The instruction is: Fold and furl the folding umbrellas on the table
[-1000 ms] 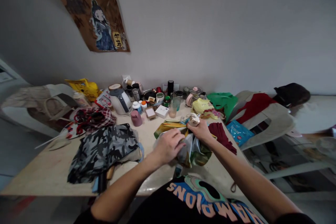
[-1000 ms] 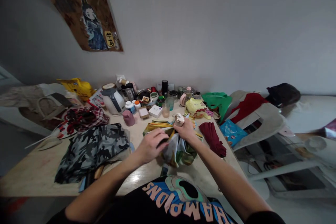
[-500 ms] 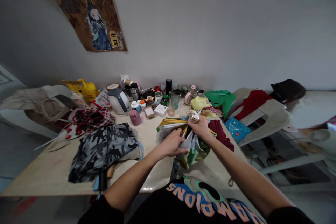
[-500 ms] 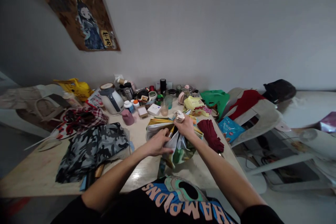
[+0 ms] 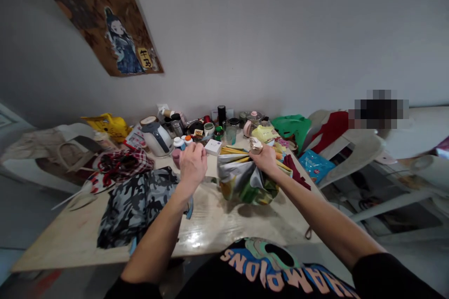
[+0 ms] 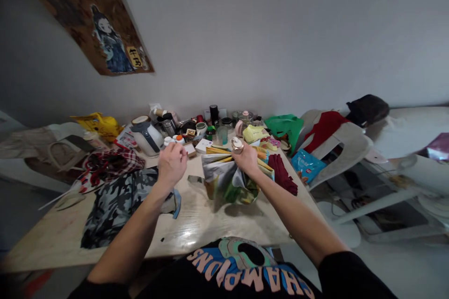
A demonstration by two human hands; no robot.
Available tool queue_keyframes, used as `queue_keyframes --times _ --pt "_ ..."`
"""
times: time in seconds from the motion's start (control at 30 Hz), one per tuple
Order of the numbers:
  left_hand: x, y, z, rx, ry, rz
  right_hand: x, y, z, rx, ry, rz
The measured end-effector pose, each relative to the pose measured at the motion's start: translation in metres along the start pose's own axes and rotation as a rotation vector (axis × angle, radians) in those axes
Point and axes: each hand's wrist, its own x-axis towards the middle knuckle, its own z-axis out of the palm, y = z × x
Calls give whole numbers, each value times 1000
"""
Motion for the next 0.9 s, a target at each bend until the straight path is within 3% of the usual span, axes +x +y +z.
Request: queue_keyframes --times 0.07,0.17,0.2,0.23,0.33,0.47,0.6,0.73,0.83,0.9 --pt "-8 18 1 -59 -40 125 2 -1 -1 -32 -17 11" --pt "-31 64 14 -164 -383 574 7 -8 -3 -41 -16 43" --pt "-38 79 21 -160 -466 657 8 -12 -3 -43 -18 51" --pt "-43 93 27 -156 -518 668 9 -16 -3 -43 -22 54" --pt "-44 118 37 -49 -643 491 9 -24 -2 -43 -37 52" --pt "-36 122 36 31 -698 352 6 -25 -2 -53 -29 66" --pt "-37 116 37 73 -700 492 6 -18 -7 -69 -13 74" --pt "-35 114 36 -50 -765 672 5 -15 -10 -77 -21 70" --pt "-33 119 28 -117 -906 654 2 -13 -8 -73 -31 65" --pt "-33 122 19 -137 -899 619 1 -9 -7 -73 -39 65"
